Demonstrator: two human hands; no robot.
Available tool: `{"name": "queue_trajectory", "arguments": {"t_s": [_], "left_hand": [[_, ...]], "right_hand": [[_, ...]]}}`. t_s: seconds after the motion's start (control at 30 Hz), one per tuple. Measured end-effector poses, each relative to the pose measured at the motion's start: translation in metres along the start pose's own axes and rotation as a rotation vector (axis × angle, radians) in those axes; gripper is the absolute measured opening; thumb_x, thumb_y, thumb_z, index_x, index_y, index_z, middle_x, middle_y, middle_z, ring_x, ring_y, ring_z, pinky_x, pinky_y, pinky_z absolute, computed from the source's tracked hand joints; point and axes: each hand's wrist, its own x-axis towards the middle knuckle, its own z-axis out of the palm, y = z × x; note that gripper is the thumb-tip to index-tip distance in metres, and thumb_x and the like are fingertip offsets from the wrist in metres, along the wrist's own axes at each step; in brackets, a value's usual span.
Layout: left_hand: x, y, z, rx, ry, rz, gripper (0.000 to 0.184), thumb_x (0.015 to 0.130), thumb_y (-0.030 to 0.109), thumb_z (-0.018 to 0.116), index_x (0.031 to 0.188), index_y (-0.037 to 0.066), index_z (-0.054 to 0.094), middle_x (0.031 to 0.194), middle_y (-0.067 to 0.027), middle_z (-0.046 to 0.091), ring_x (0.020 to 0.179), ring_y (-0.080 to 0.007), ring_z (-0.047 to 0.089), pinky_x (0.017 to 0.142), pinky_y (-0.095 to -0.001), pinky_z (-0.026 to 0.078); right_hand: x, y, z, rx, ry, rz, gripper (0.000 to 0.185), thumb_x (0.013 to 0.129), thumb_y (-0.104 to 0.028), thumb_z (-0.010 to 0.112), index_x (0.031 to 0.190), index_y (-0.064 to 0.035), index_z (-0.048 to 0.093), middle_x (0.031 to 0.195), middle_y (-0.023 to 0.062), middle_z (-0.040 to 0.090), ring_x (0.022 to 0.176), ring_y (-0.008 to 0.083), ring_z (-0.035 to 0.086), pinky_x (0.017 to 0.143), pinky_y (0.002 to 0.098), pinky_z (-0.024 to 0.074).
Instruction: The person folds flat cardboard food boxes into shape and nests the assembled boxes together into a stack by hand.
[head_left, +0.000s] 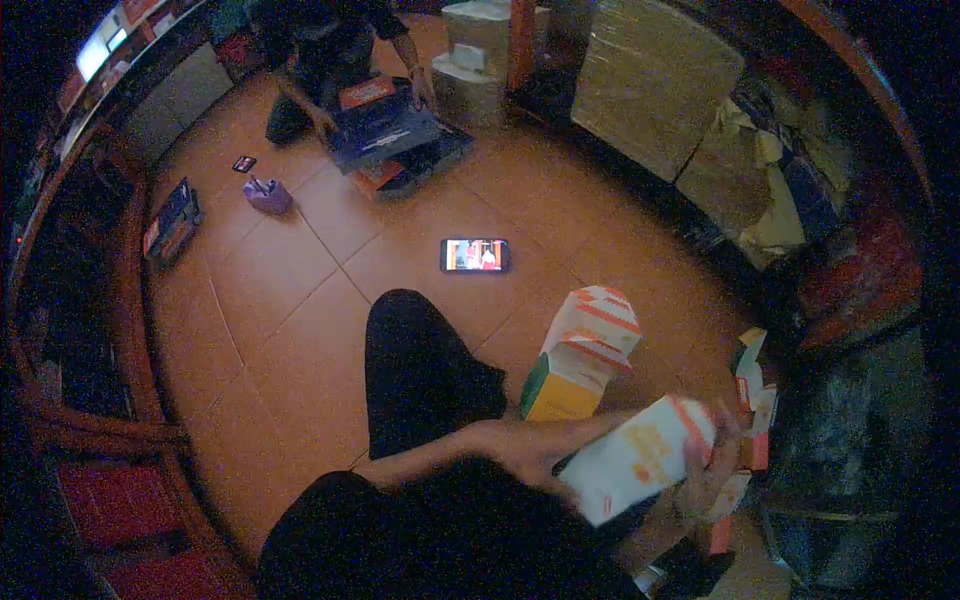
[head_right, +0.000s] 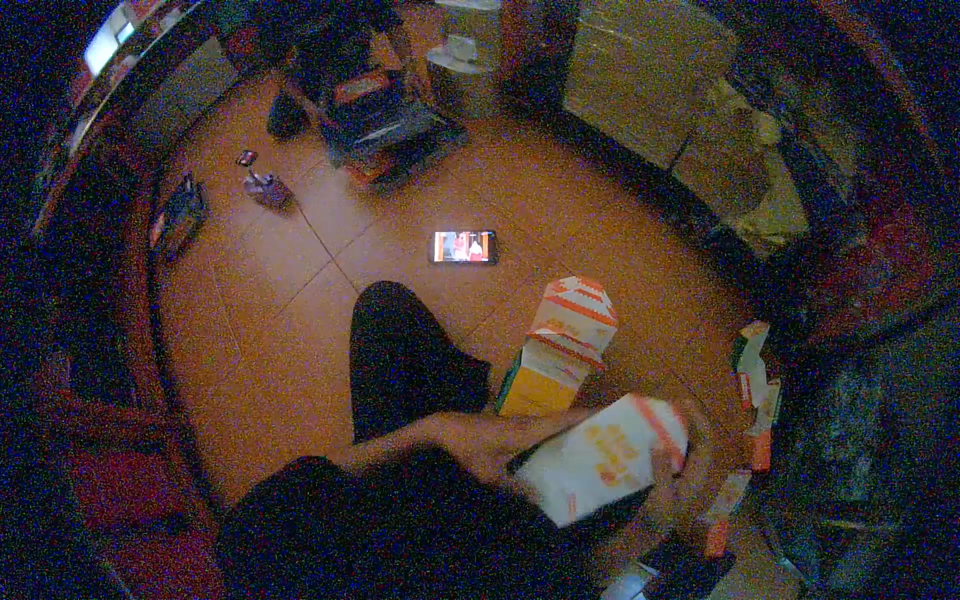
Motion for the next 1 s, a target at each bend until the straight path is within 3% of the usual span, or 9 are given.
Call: {"name": "queue_trajectory", "arguments": {"t_s": [0.1, 0.23, 0.4, 0.53, 0.6, 0.7, 0.83, 0.9, 1.0], "left_hand": [[-0.004, -0.017, -0.008, -0.015, -0.002, -0.029, 0.103, 0.066, 0.020, 0.076, 0.140, 0.003, 0.006, 0.139, -0.0187, 0.026, 0.128, -0.0297, 0.028, 0.106, -0.0388, 0.023], [-0.012, -0.021, 0.001, -0.073, 0.081, -0.119, 0.100, 0.067, 0.020, 0.076, 0.140, 0.006, 0.010, 0.137, -0.0177, 0.029, 0.127, -0.0294, 0.029, 0.105, -0.0392, 0.023], [-0.018, -0.052, 0.002, -0.069, 0.491, -0.159, 0.073, 0.071, 0.023, 0.073, 0.130, 0.007, 0.032, 0.127, -0.0146, 0.040, 0.122, -0.0262, 0.035, 0.103, -0.0385, 0.026], [-0.026, -0.070, 0.007, 0.042, 0.575, -0.211, 0.060, 0.074, 0.025, 0.070, 0.123, 0.008, 0.040, 0.122, -0.0153, 0.043, 0.117, -0.0288, 0.039, 0.100, -0.0393, 0.030], [-0.025, -0.081, 0.004, 0.493, 0.682, -0.222, 0.054, 0.076, 0.026, 0.067, 0.122, 0.008, 0.043, 0.121, -0.0176, 0.043, 0.112, -0.0327, 0.043, 0.097, -0.0395, 0.033], [-0.021, -0.093, 0.000, 0.334, 0.698, -0.393, 0.057, 0.078, 0.024, 0.065, 0.125, 0.004, 0.039, 0.122, -0.0186, 0.043, 0.118, -0.0347, 0.037, 0.101, -0.0414, 0.028], [-0.012, -0.114, -0.009, 0.269, 0.780, -0.361, 0.049, 0.085, 0.026, 0.057, 0.124, 0.002, 0.040, 0.121, -0.0206, 0.044, 0.119, -0.0354, 0.035, 0.102, -0.0413, 0.026], [-0.014, -0.135, -0.017, 0.122, 0.777, -0.327, 0.043, 0.086, 0.025, 0.055, 0.118, 0.000, 0.042, 0.116, -0.0238, 0.043, 0.106, -0.0396, 0.045, 0.087, -0.0429, 0.040], [-0.011, -0.148, -0.020, 0.252, 0.737, -0.393, 0.045, 0.089, 0.032, 0.047, 0.118, -0.001, 0.039, 0.118, -0.0255, 0.041, 0.110, -0.0411, 0.043, 0.091, -0.0449, 0.038]], "right_hand": [[0.008, 0.005, 0.013, -0.123, 0.285, -0.077, 0.062, 0.078, -0.036, 0.064, 0.123, 0.0010, 0.043, 0.121, 0.0170, 0.047, 0.109, 0.0301, 0.047, 0.096, 0.0407, 0.0354], [0.011, 0.001, 0.038, 0.029, 0.338, -0.169, 0.064, 0.080, -0.031, 0.064, 0.128, 0.0015, 0.036, 0.127, 0.0174, 0.042, 0.123, 0.0276, 0.035, 0.099, 0.0380, 0.0327], [-0.010, -0.015, 0.076, 0.167, -0.215, -0.128, 0.066, 0.078, -0.038, 0.064, 0.128, -0.0017, 0.039, 0.123, 0.0160, 0.044, 0.112, 0.0293, 0.044, 0.096, 0.0403, 0.0366], [-0.014, 0.017, 0.094, -0.045, -0.071, -0.130, 0.042, 0.078, -0.029, 0.064, 0.110, -0.0038, 0.057, 0.114, 0.0127, 0.049, 0.105, 0.0273, 0.046, 0.091, 0.0372, 0.0386], [-0.009, 0.035, 0.103, -0.041, -0.051, -0.035, 0.040, 0.077, -0.027, 0.065, 0.110, -0.0043, 0.057, 0.110, 0.0124, 0.050, 0.104, 0.0263, 0.046, 0.090, 0.0357, 0.0390], [-0.007, 0.070, 0.122, 0.036, 0.027, 0.028, 0.039, 0.078, -0.021, 0.066, 0.112, -0.0055, 0.055, 0.102, 0.0107, 0.053, 0.098, 0.0225, 0.048, 0.087, 0.0330, 0.0399], [0.009, 0.063, 0.136, 0.154, 0.030, 0.202, 0.045, 0.081, -0.022, 0.065, 0.117, -0.0022, 0.048, 0.105, 0.0121, 0.056, 0.095, 0.0229, 0.053, 0.086, 0.0343, 0.0414], [0.009, 0.066, 0.141, 0.050, 0.009, 0.207, 0.044, 0.082, -0.026, 0.063, 0.114, 0.0006, 0.049, 0.107, 0.0165, 0.057, 0.098, 0.0265, 0.054, 0.086, 0.0357, 0.0417], [0.010, 0.082, 0.151, 0.060, -0.015, 0.303, 0.046, 0.085, -0.032, 0.058, 0.115, 0.0011, 0.048, 0.108, 0.0193, 0.056, 0.099, 0.0307, 0.054, 0.088, 0.0370, 0.0409]]}}
